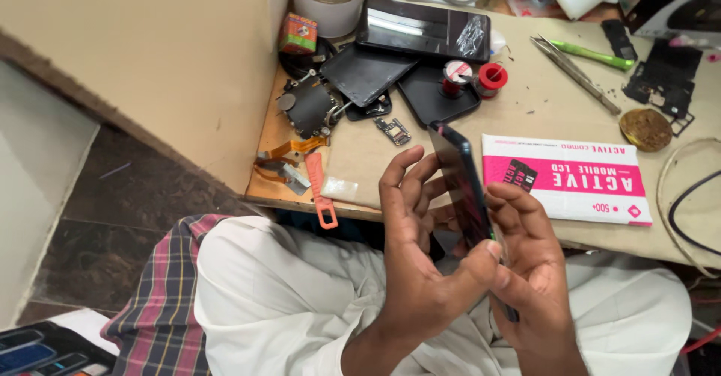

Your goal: The person repairs a disassembled smartphone on a workbench, using tweezers to work on the internal board and battery area. They handle a replacement screen, hold and turn the phone chassis, and press components into place while checking the device.

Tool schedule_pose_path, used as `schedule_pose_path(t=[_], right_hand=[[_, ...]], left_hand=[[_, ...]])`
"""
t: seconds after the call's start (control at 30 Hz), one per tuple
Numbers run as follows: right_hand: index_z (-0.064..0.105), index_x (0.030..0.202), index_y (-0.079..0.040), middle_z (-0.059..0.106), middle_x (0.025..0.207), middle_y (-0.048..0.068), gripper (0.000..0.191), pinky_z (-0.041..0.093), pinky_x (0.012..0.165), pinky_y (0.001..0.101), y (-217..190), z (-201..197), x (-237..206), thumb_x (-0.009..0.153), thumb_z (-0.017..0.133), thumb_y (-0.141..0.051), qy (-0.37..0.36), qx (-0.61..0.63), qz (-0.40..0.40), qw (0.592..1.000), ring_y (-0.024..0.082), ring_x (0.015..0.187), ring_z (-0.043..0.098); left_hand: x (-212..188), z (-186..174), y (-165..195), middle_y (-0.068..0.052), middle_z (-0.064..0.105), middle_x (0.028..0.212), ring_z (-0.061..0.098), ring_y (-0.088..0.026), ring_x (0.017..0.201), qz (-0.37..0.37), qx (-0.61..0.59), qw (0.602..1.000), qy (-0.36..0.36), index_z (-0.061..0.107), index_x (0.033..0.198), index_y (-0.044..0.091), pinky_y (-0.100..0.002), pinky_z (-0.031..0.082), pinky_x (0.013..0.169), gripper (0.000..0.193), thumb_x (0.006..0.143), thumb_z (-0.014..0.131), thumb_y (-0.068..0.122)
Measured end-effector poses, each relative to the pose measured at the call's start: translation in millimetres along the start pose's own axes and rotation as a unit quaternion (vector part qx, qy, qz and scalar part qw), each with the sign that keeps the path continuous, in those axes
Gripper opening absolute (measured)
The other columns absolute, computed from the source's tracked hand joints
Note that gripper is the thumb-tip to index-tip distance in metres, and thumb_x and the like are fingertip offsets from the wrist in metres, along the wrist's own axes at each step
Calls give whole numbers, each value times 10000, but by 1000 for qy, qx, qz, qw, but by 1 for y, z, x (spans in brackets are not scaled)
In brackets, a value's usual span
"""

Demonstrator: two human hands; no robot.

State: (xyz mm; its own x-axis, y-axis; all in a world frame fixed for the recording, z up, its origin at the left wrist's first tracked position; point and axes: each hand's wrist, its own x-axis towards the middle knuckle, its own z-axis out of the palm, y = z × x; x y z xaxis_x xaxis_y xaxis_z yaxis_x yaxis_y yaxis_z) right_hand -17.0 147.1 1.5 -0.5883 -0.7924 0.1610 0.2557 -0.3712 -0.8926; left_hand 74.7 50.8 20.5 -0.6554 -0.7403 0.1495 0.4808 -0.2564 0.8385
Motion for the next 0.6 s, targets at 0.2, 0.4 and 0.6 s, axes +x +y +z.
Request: schedule_pose_path(t=[0.2,0.4,0.6], right_hand=[[301,1560,38,488,1476,191,935,501,1045,421,10,-1,1,857,840,-263,1,21,28,999,291,1255,581],[291,1577,39,501,1455,205,880,521,1034,400,21,-5,-2,925,804,-252,-34,18,13,999,281,1240,607],[326,1551,44,514,1442,188,826,505,1075,388,26,-8,-2,920,776,-243,-10,2,9,1000,264,1284,578]], left_hand=[[-1,1,7,-208,460,1512,591,-224,1261,37,57,997,32,180,1609,43,-350,567,1027,961,803,701,89],[-2,-4,9,-223,541,1361,641,-210,1146,43,16,998,45,261,1546,2,-324,603,939,874,784,685,67],[-2,-7,9,-207,514,1424,639,-210,1172,58,48,997,23,211,1585,5,-337,593,995,887,813,644,52]])
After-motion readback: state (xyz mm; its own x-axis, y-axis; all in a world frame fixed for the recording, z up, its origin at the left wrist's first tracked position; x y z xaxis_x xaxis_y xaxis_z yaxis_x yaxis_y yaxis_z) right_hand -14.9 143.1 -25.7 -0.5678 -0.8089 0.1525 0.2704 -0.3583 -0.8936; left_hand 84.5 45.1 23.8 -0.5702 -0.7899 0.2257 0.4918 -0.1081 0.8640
